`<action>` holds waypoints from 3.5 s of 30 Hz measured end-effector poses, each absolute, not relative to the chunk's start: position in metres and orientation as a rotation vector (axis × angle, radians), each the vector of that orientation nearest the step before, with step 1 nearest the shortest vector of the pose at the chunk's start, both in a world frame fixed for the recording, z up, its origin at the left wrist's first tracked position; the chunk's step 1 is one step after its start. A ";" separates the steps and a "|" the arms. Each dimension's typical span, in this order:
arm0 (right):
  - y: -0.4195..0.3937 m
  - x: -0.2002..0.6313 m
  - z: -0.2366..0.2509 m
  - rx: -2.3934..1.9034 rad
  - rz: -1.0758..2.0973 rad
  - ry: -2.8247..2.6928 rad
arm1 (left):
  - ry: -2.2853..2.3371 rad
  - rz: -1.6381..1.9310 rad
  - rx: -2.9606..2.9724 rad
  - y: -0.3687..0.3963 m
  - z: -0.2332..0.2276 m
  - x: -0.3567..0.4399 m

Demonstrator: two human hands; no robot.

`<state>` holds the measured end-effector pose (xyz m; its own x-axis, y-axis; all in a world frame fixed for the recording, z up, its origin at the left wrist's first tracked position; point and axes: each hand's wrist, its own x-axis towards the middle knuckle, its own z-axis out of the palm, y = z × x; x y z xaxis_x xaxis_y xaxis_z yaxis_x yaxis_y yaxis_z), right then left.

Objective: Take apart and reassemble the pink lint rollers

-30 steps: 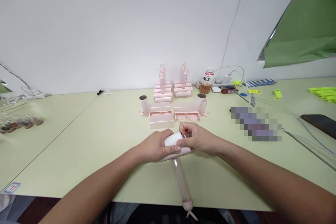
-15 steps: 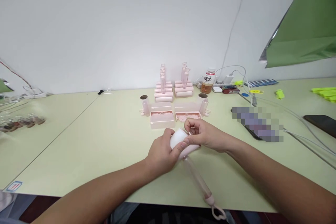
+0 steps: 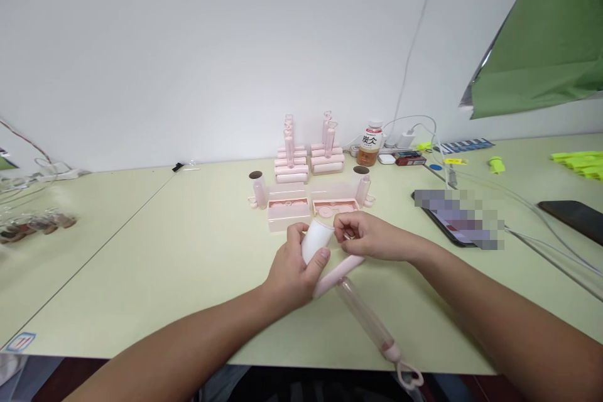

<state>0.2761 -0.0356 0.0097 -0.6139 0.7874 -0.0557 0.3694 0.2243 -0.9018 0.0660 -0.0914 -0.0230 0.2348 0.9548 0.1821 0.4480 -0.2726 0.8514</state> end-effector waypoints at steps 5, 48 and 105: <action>-0.020 0.291 0.001 -1.200 1.315 -2.275 | 1.204 1.028 1.985 -0.082 -0.016 0.054; -0.062 0.218 0.029 -0.930 1.936 -0.948 | 0.849 1.637 1.445 -0.057 0.003 0.038; -0.033 0.158 0.001 -1.206 0.972 -2.450 | 1.116 1.987 1.096 -0.018 0.003 -0.002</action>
<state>0.1581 -0.0331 0.0009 -0.6293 0.7739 -0.0711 0.6122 0.4373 -0.6588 -0.0022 -0.0176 0.0032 -0.4766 0.7996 0.3653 -0.1043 -0.4640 0.8797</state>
